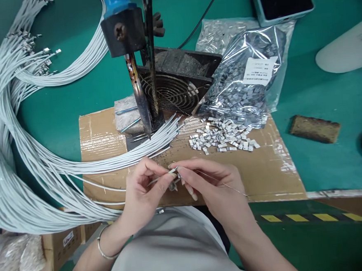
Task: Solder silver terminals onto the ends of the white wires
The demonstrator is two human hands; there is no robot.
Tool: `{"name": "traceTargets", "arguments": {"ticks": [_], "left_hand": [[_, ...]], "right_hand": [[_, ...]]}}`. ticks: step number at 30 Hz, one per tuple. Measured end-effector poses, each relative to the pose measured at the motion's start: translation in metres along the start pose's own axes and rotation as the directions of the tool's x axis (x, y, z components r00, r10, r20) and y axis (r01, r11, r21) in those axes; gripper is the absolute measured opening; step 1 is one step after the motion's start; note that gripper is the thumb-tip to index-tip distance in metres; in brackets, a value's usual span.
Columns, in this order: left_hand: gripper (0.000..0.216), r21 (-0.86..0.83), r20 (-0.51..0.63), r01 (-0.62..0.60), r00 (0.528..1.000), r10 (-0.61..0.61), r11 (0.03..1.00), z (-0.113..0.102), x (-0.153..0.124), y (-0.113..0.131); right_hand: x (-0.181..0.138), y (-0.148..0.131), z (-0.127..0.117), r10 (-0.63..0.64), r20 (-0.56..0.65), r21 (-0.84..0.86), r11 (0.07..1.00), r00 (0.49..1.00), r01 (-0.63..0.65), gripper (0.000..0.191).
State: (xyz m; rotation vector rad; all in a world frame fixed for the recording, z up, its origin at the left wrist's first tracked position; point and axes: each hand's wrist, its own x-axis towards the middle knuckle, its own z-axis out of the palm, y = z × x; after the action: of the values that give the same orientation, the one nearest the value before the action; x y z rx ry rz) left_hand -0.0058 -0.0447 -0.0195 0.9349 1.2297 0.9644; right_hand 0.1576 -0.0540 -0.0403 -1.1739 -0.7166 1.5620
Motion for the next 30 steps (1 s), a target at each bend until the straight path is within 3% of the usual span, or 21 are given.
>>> {"name": "traceTargets", "arguments": {"ticks": [3,9,17,21,25,30], "left_hand": [[0.021,0.037,-0.007,-0.019,1.0,0.019,0.999,0.001,-0.001,0.0],[0.023,-0.016,0.021,0.042,0.999,-0.042,0.999,-0.004,-0.003,-0.002],[0.029,-0.095,0.02,0.063,0.998,-0.062,0.993,-0.008,-0.004,-0.007],[0.029,-0.093,0.024,0.063,0.998,-0.061,0.994,-0.007,-0.004,-0.006],[0.027,-0.102,0.037,0.05,0.998,-0.047,0.994,-0.006,-0.004,-0.004],[0.03,-0.06,0.023,0.05,0.999,-0.049,0.997,-0.003,-0.003,-0.001]], "right_hand": [[0.0,-0.002,-0.001,-0.028,0.004,-0.049,0.998,1.0,0.028,0.01],[0.003,-0.003,-0.006,-0.137,-0.13,-0.11,0.986,0.982,0.123,0.009],[0.001,-0.004,-0.001,-0.001,0.032,-0.037,0.999,0.999,0.002,0.007],[0.0,-0.005,0.005,-0.04,0.034,0.007,0.999,0.999,0.039,0.007],[0.0,-0.01,0.005,-0.012,0.022,-0.038,0.999,1.0,0.013,0.004],[0.0,-0.007,0.002,0.048,0.052,0.045,0.998,0.997,-0.051,0.003]]}}
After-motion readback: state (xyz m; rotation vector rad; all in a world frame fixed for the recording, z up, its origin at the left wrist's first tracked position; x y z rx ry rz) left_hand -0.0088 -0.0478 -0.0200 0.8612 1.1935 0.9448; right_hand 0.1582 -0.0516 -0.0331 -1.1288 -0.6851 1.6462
